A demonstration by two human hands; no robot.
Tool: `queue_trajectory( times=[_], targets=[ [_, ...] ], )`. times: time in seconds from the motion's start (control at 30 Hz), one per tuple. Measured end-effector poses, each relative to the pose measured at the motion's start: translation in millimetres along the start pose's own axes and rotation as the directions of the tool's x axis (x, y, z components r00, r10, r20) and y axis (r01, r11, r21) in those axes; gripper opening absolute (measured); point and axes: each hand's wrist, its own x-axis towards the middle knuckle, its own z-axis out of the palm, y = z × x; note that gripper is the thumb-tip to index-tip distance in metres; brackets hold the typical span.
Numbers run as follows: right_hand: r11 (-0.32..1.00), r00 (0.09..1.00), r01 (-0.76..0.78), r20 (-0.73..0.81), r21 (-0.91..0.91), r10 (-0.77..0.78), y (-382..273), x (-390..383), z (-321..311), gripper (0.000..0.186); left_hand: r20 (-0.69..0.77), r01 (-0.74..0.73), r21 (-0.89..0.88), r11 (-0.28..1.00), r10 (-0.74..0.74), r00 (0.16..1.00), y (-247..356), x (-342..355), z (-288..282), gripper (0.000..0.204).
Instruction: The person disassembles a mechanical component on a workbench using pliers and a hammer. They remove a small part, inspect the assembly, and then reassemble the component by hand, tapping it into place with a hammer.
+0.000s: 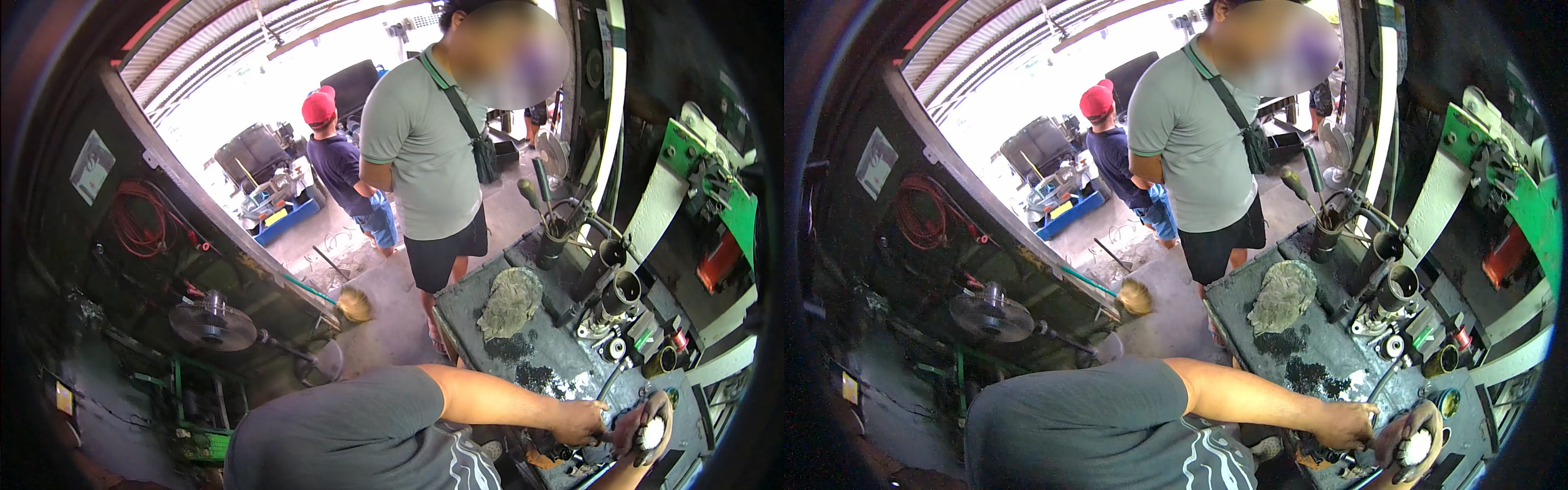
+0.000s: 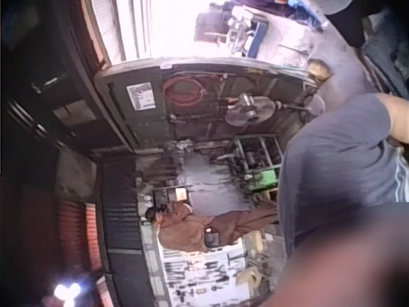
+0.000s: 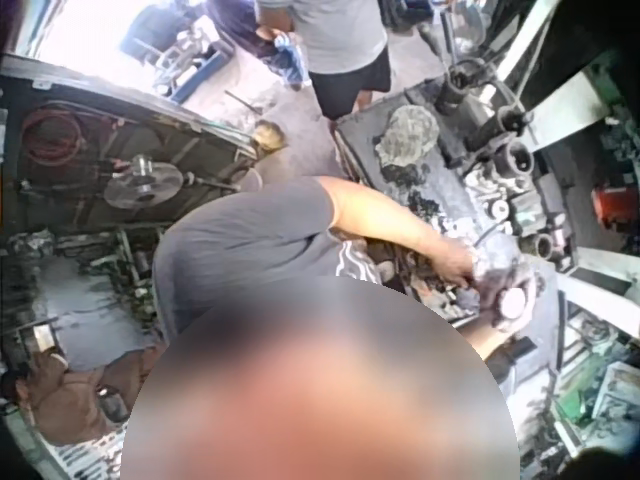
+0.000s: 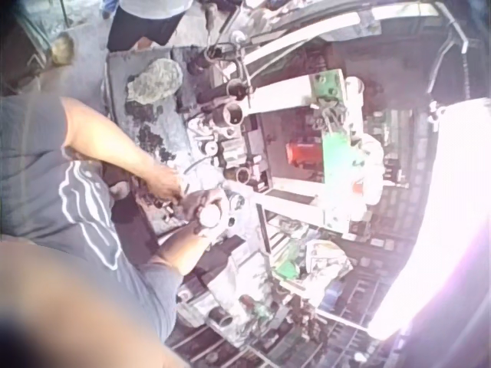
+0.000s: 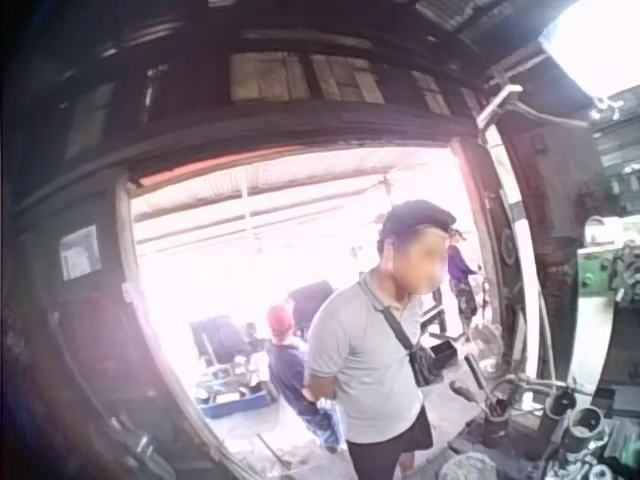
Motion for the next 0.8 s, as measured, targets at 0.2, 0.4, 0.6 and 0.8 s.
queue_trajectory(
  times=[0.2,0.4,0.6,0.8],
  targets=[
    [0.668,0.699,-0.09,-0.525,-0.739,-0.486,12.7,-21.5,65.1,0.064,-0.202,0.143,0.059,0.988,-0.129,0.971,9.4,-7.1,21.7,0.018],
    [0.605,0.551,-0.127,-0.563,-0.786,-0.616,11.1,-17.0,74.6,0.069,-0.105,0.028,0.047,0.999,-0.023,0.994,-4.5,0.9,16.1,0.017],
    [0.999,0.981,0.017,-0.193,-0.047,-0.026,-5.7,-19.7,18.0,0.076,0.014,-0.078,0.031,0.996,0.077,0.997,-7.1,4.3,3.0,0.013],
    [0.873,0.824,0.056,-0.472,-0.484,-0.314,15.6,-35.0,56.0,0.074,-0.099,0.03,0.03,0.999,-0.027,0.995,10.1,-3.6,8.9,0.009]
  ],
)
